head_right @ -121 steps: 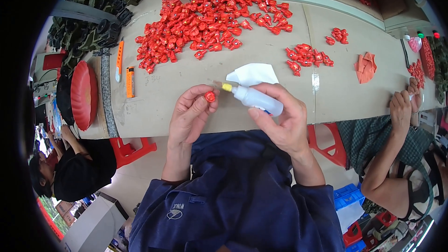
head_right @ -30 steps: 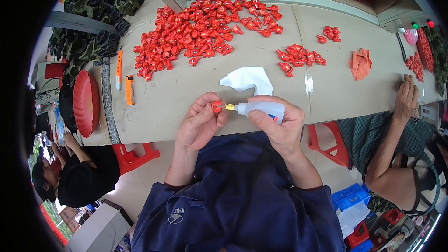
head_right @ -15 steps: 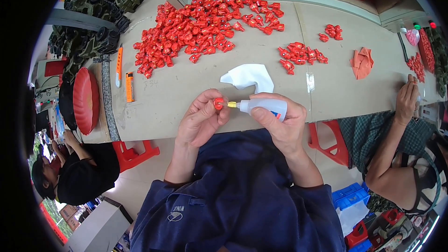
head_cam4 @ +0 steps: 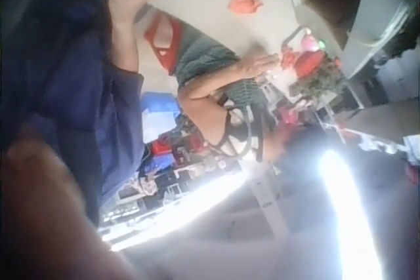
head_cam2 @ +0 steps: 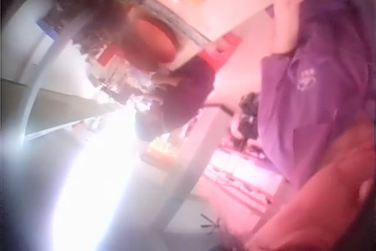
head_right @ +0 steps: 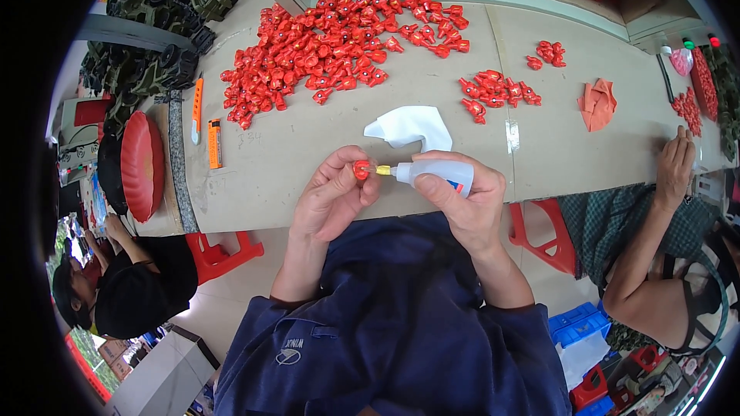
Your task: The person assembles small red plastic toy parts by hand, applying liquid glue from a glue bottle to join the components.
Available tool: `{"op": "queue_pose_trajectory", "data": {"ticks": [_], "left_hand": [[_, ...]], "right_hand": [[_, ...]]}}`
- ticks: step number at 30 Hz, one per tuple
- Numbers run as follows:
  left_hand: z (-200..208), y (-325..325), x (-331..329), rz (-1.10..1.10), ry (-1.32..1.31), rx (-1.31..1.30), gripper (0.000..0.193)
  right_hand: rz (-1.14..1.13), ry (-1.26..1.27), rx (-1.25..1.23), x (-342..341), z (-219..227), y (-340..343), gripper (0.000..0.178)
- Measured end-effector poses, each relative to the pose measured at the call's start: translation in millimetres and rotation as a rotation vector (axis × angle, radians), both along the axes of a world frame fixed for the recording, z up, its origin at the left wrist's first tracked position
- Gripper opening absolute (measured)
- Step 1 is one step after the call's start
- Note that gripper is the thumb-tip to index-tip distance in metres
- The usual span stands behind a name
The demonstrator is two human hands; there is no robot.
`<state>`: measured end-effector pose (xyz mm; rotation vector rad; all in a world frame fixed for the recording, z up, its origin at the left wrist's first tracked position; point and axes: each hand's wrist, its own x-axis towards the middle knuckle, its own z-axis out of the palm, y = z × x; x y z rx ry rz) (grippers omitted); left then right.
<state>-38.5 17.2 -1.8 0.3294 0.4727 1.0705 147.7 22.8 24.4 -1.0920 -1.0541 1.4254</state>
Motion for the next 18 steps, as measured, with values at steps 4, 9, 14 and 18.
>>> {"op": "queue_pose_trajectory", "data": {"ticks": [4, 9, 14, 18], "left_hand": [[-1.0, -0.3, -0.2, -0.003, -0.015, 0.003, 0.02], [-3.1, -0.1, -1.4, 0.004, -0.033, -0.02, 0.02], [-2.1, 0.3, -1.3, 0.036, -0.026, -0.032, 0.019], [-1.8, 0.6, -1.6, 0.034, -0.018, -0.039, 0.02]], "right_hand": [[0.006, -0.006, 0.005, -0.6, 0.5, -0.1, 0.021], [0.026, -0.011, 0.001, 3.1, -1.1, -0.9, 0.021], [0.031, -0.049, -0.021, 4.5, 0.9, -1.0, 0.03], [0.009, -0.043, -0.014, 5.3, -1.0, -0.9, 0.026]]}}
